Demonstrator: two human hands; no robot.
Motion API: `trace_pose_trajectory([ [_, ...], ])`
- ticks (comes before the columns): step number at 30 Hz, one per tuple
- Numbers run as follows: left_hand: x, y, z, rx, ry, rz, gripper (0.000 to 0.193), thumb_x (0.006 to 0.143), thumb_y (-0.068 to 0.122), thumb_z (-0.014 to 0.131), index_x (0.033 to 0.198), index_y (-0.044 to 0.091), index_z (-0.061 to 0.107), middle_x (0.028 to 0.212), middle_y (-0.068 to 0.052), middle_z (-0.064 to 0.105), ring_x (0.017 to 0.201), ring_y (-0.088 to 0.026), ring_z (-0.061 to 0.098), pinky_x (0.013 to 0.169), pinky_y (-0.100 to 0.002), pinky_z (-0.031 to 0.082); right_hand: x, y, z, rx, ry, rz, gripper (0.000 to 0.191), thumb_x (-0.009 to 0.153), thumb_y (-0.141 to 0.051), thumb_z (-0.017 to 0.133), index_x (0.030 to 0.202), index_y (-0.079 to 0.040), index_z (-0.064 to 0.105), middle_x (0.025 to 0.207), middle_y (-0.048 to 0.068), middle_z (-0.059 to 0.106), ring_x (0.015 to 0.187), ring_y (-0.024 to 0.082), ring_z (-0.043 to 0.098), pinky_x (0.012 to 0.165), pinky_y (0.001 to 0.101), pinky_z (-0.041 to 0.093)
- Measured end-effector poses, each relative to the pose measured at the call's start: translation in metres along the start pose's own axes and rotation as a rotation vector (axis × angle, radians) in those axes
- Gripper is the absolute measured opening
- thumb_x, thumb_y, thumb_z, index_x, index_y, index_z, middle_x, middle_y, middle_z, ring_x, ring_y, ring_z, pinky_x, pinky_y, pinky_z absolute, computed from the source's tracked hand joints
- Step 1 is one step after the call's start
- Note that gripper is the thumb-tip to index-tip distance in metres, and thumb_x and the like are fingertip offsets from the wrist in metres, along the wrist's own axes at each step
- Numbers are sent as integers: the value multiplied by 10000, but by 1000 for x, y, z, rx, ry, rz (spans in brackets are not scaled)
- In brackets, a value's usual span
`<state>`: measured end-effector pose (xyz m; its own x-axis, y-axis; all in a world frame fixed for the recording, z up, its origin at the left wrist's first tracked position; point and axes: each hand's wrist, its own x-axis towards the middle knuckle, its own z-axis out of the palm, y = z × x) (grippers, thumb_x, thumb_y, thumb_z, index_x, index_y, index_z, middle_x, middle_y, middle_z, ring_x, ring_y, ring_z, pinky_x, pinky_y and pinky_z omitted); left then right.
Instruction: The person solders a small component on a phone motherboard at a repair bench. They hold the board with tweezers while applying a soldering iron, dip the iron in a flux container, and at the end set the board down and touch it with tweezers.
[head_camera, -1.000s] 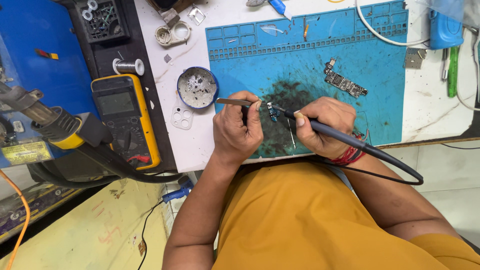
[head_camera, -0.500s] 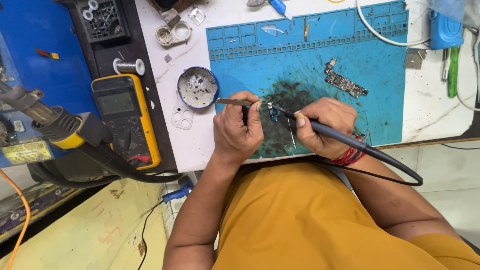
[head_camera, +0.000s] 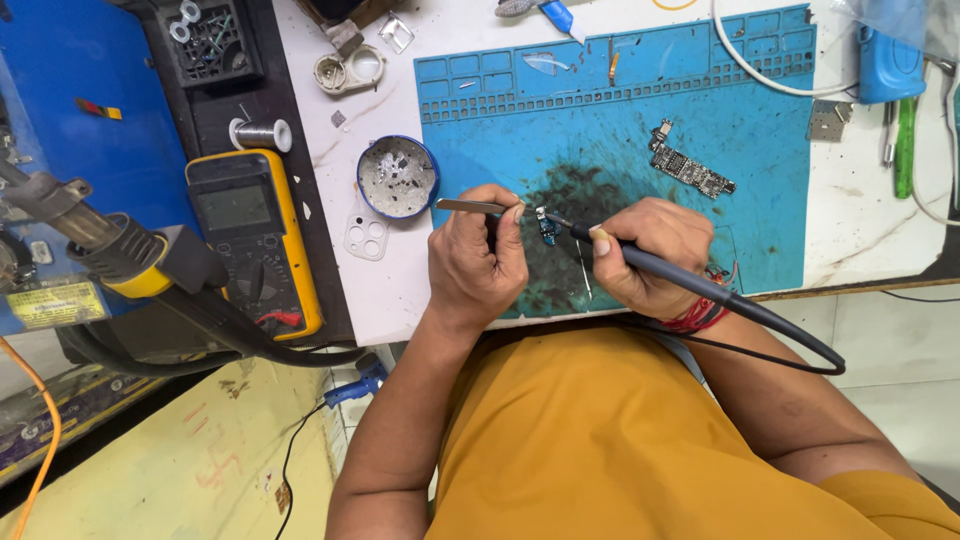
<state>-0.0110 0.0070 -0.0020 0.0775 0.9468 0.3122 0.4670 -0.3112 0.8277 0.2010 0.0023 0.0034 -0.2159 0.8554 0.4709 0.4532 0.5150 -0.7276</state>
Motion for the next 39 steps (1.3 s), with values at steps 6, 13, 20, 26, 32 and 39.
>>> trace_pose_trajectory([
  [6,1,0,1,2,1,-3,117,1008,4,647,1087,39,568,920,-67,673,646,-181,661,592,-319,524,0,0,0,6,-2,-1,104,929,-37,704,863,-48,624,724,83,645,621,252,630,596,346,486],
  [13,1,1,0,-2,-5,-8,115,1008,6,643,1085,45,567,889,-65,670,643,-179,663,591,-316,526,1,0,-1,12,0,-8,101,930,-41,708,872,-50,625,725,80,646,616,248,626,592,343,484],
  [20,1,1,0,3,-8,-5,119,1010,10,642,1092,44,563,890,-64,667,649,-184,665,593,-317,530,0,0,0,6,7,-17,97,924,-41,709,874,-52,627,716,76,644,611,248,626,587,344,482],
  [26,1,1,0,9,3,8,119,1012,7,645,1087,41,559,924,-72,675,664,-195,671,605,-320,535,1,0,0,-1,8,-12,105,925,-38,713,870,-52,624,725,81,650,616,251,629,590,346,483],
  [32,2,1,1,17,36,42,122,1017,0,650,1084,36,555,967,-80,681,697,-206,679,632,-323,546,2,-1,0,0,11,-5,92,939,-32,705,889,-45,629,749,90,658,642,258,646,611,348,500],
  [39,1,0,1,23,29,47,127,1014,-2,654,1075,35,550,972,-74,684,694,-198,683,622,-315,548,3,-2,1,-10,14,-1,94,931,-23,711,882,-39,633,736,91,656,634,260,642,605,351,495],
])
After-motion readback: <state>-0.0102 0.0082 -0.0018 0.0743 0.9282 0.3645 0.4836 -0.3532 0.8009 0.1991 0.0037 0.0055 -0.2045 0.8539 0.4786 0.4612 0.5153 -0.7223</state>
